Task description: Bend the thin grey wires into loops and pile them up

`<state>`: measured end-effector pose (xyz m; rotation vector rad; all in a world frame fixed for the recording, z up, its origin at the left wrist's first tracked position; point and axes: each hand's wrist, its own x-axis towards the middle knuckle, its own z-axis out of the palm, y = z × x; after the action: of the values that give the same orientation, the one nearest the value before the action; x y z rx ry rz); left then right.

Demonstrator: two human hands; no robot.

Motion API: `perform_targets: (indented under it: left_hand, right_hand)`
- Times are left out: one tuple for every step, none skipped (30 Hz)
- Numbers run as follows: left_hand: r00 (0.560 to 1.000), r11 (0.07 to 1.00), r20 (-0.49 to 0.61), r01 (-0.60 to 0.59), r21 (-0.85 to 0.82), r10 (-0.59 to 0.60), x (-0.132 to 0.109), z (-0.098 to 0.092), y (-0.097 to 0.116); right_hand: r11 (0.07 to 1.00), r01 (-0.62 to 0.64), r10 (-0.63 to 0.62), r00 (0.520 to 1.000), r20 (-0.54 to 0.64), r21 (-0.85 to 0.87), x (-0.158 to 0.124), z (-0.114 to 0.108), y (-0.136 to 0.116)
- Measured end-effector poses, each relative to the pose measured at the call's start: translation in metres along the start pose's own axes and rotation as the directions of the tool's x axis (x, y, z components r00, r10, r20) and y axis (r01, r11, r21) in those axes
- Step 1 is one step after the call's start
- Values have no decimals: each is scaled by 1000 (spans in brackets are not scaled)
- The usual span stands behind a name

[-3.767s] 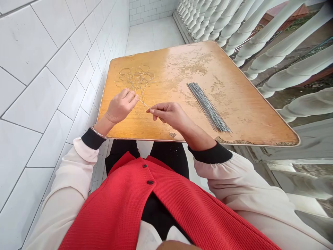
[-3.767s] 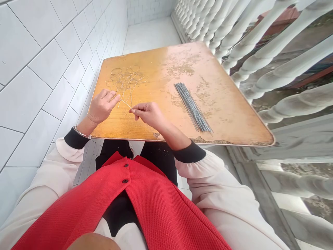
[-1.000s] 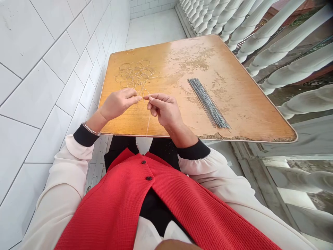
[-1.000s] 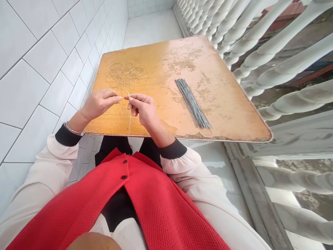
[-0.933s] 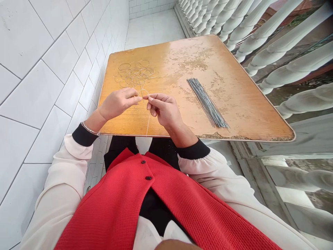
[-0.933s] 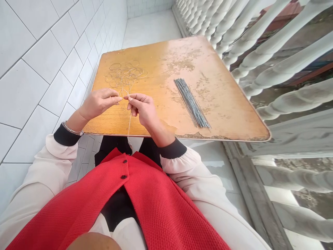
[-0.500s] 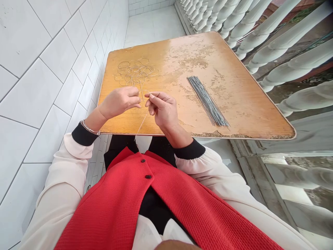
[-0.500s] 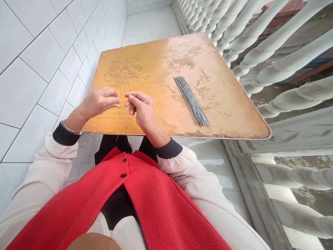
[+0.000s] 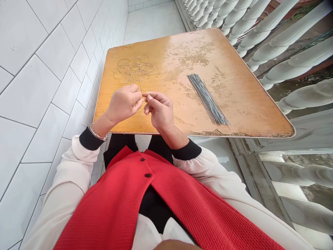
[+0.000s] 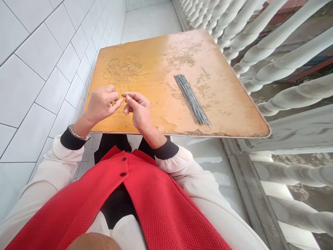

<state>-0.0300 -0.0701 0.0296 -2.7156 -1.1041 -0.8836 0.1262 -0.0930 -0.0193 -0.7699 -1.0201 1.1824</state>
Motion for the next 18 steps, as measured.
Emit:
perform_targets:
  left_hand:
    - [1000, 1000, 0, 14, 3, -14, 0, 1, 2]
    - [1000, 1000, -4, 24, 7, -24, 0, 1, 3]
    - [999, 999, -13, 30, 9, -30, -1, 1, 3]
    - [999, 999, -24, 34, 10, -34, -1, 1, 4]
    - [999, 999, -37, 33, 8, -33, -3, 0, 4]
    - [998, 1000, -50, 27, 1, -26, -4, 0, 3]
    - [998, 1000, -62, 15, -10, -16, -6, -1, 3]
    - [998, 1000, -70, 1, -23, -2, -7, -2, 2]
    - [997, 999, -74, -14, -37, 11, -9, -2, 1]
    - [997, 998, -73, -27, -49, 23, -10, -3, 0]
    - [997, 998, -70, -36, -57, 32, -11, -5, -2]
    - [997, 997, -63, -43, -58, 40, -12, -7, -4]
    - [997, 997, -51, -53, -53, 50, -12, -9, -5]
    - [997, 997, -38, -65, -46, 63, -12, -11, -7]
    - [997, 996, -23, -80, -40, 79, -11, -14, -9]
    - [995, 994, -8, -99, -41, 99, -10, -17, -10]
    - [993, 991, 7, -121, -50, 122, -9, -20, -12]
    - [989, 987, 21, -142, -68, 144, -7, -23, -14]
  right_hand:
    - [1000, -6, 6, 1000, -3, -10, 0, 0, -1]
    - [1000, -13, 13, 1000, -7, -16, 0, 0, -1]
    - [1000, -19, 18, 1000, -13, -17, 0, 0, -2]
    - [1000, -24, 23, 1000, -18, -12, 0, 0, -3]
    - [1000, -30, 30, 999, -22, -8, 0, 0, -4]
    - [999, -39, 38, 999, -25, -8, 0, 0, -5]
    - [999, -48, 48, 998, -29, -14, 0, 0, -7]
    - [998, -58, 57, 998, -35, -24, 0, -1, -8]
    - [997, -68, 66, 997, -39, -37, 1, -1, -10]
    - [996, -75, 73, 996, -41, -48, 1, -2, -11]
    - [995, -80, 78, 996, -39, -55, 2, -3, -13]
    - [995, -82, 80, 996, -34, -57, 2, -4, -14]
    - [995, -85, 83, 996, -27, -55, 2, -5, -15]
    - [995, -89, 88, 996, -19, -52, 3, -5, -16]
    - [994, -94, 93, 996, -15, -47, 3, -6, -16]
    - [994, -100, 100, 995, -12, -42, 3, -6, -17]
    - [994, -107, 107, 994, -11, -36, 3, -6, -17]
    - [993, -114, 114, 993, -9, -28, 3, -6, -18]
